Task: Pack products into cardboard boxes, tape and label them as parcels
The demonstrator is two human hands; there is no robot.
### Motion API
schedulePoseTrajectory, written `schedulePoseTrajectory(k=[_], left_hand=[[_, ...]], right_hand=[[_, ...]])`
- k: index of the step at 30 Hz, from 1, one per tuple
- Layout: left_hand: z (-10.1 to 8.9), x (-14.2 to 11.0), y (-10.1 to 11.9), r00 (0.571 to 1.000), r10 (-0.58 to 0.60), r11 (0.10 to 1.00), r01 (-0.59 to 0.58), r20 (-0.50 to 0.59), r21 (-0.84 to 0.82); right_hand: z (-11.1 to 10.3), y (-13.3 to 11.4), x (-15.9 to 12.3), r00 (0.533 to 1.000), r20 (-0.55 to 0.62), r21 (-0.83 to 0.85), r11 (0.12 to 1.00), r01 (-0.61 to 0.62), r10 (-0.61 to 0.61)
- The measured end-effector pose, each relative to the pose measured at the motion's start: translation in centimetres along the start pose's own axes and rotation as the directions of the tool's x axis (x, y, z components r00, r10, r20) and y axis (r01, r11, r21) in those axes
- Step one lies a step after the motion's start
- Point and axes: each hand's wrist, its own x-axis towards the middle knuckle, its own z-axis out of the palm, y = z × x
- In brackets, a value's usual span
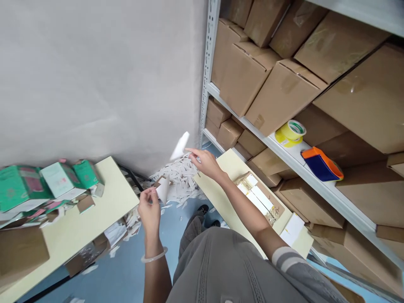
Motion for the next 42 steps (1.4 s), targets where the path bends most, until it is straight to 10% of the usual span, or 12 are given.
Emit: schedulePoseTrajectory(k=[4,9,18,26,33,38,42], left_hand=[[-0.2,-0.1,-0.4,0.999,0.012,0.999,-0.011,0.040,-0.036],[1.5,-0.7,0.2,0.992,0.056,0.995,-0.047,0.113,-0.086],[8.8,-5.3,8.0,0.830,0.327,0.935,-0.214,0.452,-0.282],[13.5,-9.1,10.1,0.498,0.448,0.891,-0.177,0.743,-0.418],[20.2,-10.1,8.9,0.474,0.395,0.918,-0.237,0.786,-0.319],[23.3,-12.2,8.2,0.203,0.341,0.926,-0.242,0.918,-0.290],[24.0,-13.8,8.7,0.171,0.445,0.864,-0.339,0.879,-0.372]], right_hand=[[3.1,1.3,-1.0,0.972,0.209,-0.255,0.966,-0.047,0.102],[4.5,1.1,-6.3,0.962,0.271,-0.050,0.998,-0.025,0.038],[3.3,-0.8,-12.0,0.933,-0.123,0.160,0.935,-0.316,0.337],[-0.9,3.0,-18.4,0.619,-0.503,0.360,0.797,-0.484,0.603],[-2.4,4.9,-25.7,0.273,-0.557,0.661,0.618,-0.427,0.784],[-1.9,5.7,-29.8,0.065,-0.467,0.834,0.464,-0.298,0.882],[-1.3,7.8,-32.2,-0.039,-0.475,0.829,0.432,-0.355,0.879]])
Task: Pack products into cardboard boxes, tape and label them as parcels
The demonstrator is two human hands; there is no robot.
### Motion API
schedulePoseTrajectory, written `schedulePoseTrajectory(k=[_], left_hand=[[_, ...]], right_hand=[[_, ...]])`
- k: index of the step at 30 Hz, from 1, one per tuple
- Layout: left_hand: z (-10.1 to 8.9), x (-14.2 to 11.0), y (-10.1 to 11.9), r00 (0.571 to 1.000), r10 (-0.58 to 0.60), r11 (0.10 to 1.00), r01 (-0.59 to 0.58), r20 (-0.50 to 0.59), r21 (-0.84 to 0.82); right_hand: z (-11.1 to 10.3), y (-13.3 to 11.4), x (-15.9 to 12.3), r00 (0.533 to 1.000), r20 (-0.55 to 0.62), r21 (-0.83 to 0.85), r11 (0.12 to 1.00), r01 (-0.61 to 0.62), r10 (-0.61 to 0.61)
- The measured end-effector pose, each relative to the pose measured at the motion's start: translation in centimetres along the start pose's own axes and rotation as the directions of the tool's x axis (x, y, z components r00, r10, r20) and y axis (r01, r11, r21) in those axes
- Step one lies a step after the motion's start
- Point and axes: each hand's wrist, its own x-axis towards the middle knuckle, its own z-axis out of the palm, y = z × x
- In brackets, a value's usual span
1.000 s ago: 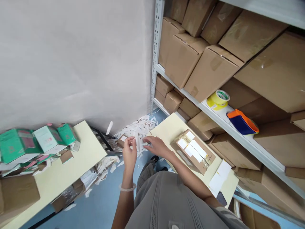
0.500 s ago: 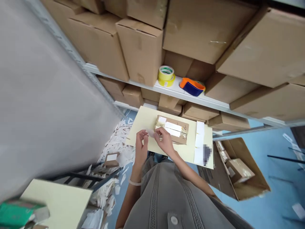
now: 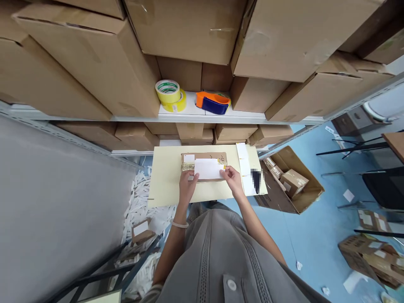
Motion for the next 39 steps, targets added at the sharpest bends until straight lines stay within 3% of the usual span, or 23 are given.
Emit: schedulePoseTrajectory(k=[5,10,18,25,28,32,35,39], left_hand=[[1.2,1.5,0.1,0.998,0.059,0.956,-0.052,-0.015,0.289],[2.4,2.8,-0.6,0.999,0.046,0.808,-0.025,-0.021,0.588],[3.6,3.1,-2.2,0.997,0.076,0.709,-0.054,0.000,0.703],[4.4,2.7,-1.4,0.995,0.095,0.641,-0.065,0.005,0.765],[3.4,2.6,-1.4,0.992,0.090,0.611,0.015,-0.088,0.791],[0.7,2.6,-2.1,0.976,0.073,0.631,0.113,-0.204,0.768],[-0.2,2.6,-2.6,0.982,0.144,0.661,-0.006,-0.119,0.751],[1.2,2.8,-2.8,0.972,0.207,0.661,-0.222,0.111,0.717]], right_hand=[[0.2,2.2,3.8,0.980,-0.136,-0.369,0.925,0.086,-0.145],[1.6,3.6,6.2,0.989,-0.108,-0.630,0.777,0.010,-0.101],[2.6,5.5,6.8,0.990,-0.063,-0.751,0.659,0.037,-0.127],[3.1,5.9,6.2,0.981,-0.026,-0.836,0.543,0.084,-0.192],[2.9,5.7,5.7,0.973,-0.035,-0.867,0.492,0.083,-0.226],[1.6,5.3,5.1,0.955,-0.097,-0.865,0.498,0.058,-0.280],[0.2,5.3,4.5,0.953,0.004,-0.856,0.492,0.160,-0.303],[-0.5,6.5,3.7,0.947,0.159,-0.841,0.464,0.277,-0.278]])
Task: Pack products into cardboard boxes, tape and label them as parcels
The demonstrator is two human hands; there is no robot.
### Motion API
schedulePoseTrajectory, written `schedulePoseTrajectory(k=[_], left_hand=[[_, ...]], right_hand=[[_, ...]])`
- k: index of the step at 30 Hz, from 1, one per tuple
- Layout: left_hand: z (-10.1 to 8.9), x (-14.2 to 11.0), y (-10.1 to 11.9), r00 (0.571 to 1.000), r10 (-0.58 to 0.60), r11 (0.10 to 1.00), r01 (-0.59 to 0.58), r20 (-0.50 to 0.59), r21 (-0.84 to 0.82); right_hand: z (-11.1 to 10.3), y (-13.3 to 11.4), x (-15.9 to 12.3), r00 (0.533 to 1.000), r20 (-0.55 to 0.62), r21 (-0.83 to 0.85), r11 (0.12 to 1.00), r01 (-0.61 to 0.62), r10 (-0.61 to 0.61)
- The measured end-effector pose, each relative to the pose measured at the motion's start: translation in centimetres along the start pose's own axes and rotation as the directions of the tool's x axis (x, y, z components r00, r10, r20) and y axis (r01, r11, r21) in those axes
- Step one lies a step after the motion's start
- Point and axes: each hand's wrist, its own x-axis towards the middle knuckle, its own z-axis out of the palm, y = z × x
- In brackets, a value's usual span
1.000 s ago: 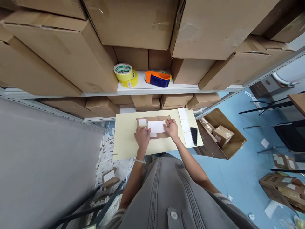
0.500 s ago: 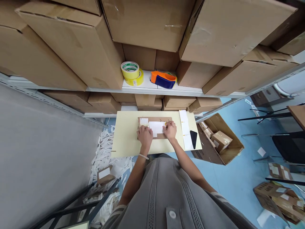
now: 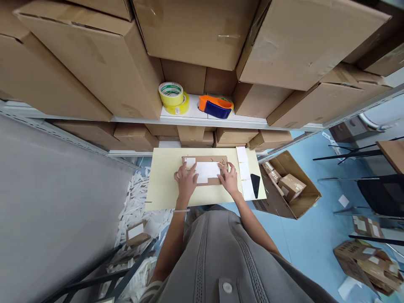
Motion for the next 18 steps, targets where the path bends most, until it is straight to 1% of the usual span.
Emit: schedulePoseTrajectory(k=[2,5,8,12,15,18], left_hand=[[0.8,0.1,0.5,0.999,0.034,0.999,-0.034,0.041,0.004],[1.5,0.2,0.6,0.997,0.036,0.999,-0.037,0.061,0.022],[1.6,0.2,0.3,0.997,0.041,0.999,-0.042,0.072,0.024],[1.3,0.3,0.0,0.996,0.021,1.000,-0.020,0.082,-0.015],[1.2,0.4,-0.7,0.994,-0.014,0.994,0.025,0.105,-0.106],[1.2,0.7,-2.3,0.980,-0.043,0.950,0.100,0.195,-0.296]], right_hand=[[0.6,0.3,-0.5,1.000,0.029,0.007,1.000,-0.007,0.006],[1.4,0.4,-0.8,0.998,0.056,0.026,0.999,-0.044,0.042],[1.6,0.2,-0.9,0.991,0.091,0.077,0.991,-0.110,0.103],[1.6,-0.2,-1.0,0.969,0.170,0.194,0.958,-0.211,0.179],[1.5,-0.5,-1.0,0.955,0.205,0.252,0.932,-0.262,0.213],[1.1,-0.6,-0.9,0.950,0.219,0.268,0.922,-0.280,0.225]])
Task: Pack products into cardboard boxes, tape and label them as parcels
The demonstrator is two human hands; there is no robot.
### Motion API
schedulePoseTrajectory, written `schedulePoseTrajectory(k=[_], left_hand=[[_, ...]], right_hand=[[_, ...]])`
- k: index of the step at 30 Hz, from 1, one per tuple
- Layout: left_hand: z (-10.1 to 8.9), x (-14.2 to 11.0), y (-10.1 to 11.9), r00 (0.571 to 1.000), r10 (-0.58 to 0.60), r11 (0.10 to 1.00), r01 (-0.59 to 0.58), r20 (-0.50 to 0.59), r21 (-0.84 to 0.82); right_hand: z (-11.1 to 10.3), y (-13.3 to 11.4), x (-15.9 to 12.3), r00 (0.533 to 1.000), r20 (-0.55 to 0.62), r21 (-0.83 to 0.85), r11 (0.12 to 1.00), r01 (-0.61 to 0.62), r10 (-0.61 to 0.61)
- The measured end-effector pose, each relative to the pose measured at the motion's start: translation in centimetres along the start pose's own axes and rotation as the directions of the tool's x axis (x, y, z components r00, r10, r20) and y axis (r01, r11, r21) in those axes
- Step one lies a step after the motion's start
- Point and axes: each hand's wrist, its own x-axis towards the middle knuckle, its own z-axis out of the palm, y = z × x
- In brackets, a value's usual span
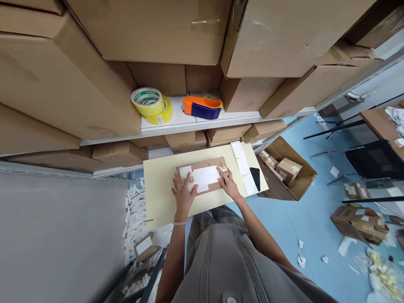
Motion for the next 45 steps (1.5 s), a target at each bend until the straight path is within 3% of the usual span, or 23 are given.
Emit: schedulePoseTrajectory(k=[4,10,16,21,25,30,34,38,41,43,45], left_hand=[[-0.6,0.7,-2.5,0.993,0.004,0.960,0.029,0.117,-0.280],[-1.3,0.2,-3.0,0.985,0.007,0.931,0.056,0.171,-0.360],[-1.7,-1.9,1.0,0.976,-0.025,0.928,0.103,0.219,-0.357],[0.0,-2.4,7.5,0.978,0.041,0.961,0.018,0.206,-0.275],[4.2,-3.2,14.4,0.973,0.109,0.973,-0.063,0.204,-0.220],[12.7,-4.4,25.2,0.936,0.238,0.951,-0.170,0.260,-0.260],[20.6,-3.4,34.5,0.855,0.406,0.890,-0.288,0.323,-0.354],[27.8,-0.7,42.2,0.772,0.539,0.818,-0.387,0.335,-0.426],[30.9,1.1,46.0,0.713,0.589,0.794,-0.424,0.380,-0.435],[31.5,1.5,47.2,0.727,0.587,0.795,-0.436,0.356,-0.421],[31.1,1.2,46.9,0.767,0.565,0.804,-0.429,0.305,-0.412]], right_hand=[[-0.5,-0.7,0.1,1.000,0.006,-0.011,1.000,-0.021,0.021],[-1.5,-2.3,-0.7,0.999,-0.017,-0.098,0.994,-0.042,0.041],[-5.2,-1.6,-2.1,0.998,-0.051,-0.095,0.995,-0.032,0.028],[-10.0,2.8,-3.6,0.994,-0.103,-0.026,0.999,-0.048,0.045],[-14.9,9.1,-5.4,0.979,-0.192,0.022,0.997,-0.072,0.074],[-23.4,19.5,-8.2,0.947,-0.298,-0.013,0.992,-0.126,0.117],[-31.3,27.5,-9.9,0.886,-0.442,-0.095,0.974,-0.205,0.143],[-38.5,34.5,-9.1,0.842,-0.528,-0.143,0.965,-0.218,0.112],[-42.1,38.4,-7.4,0.822,-0.562,-0.182,0.955,-0.233,0.094],[-42.9,39.9,-6.5,0.780,-0.619,-0.163,0.955,-0.248,0.097],[-42.3,40.8,-6.4,0.729,-0.674,-0.092,0.964,-0.248,0.123]])
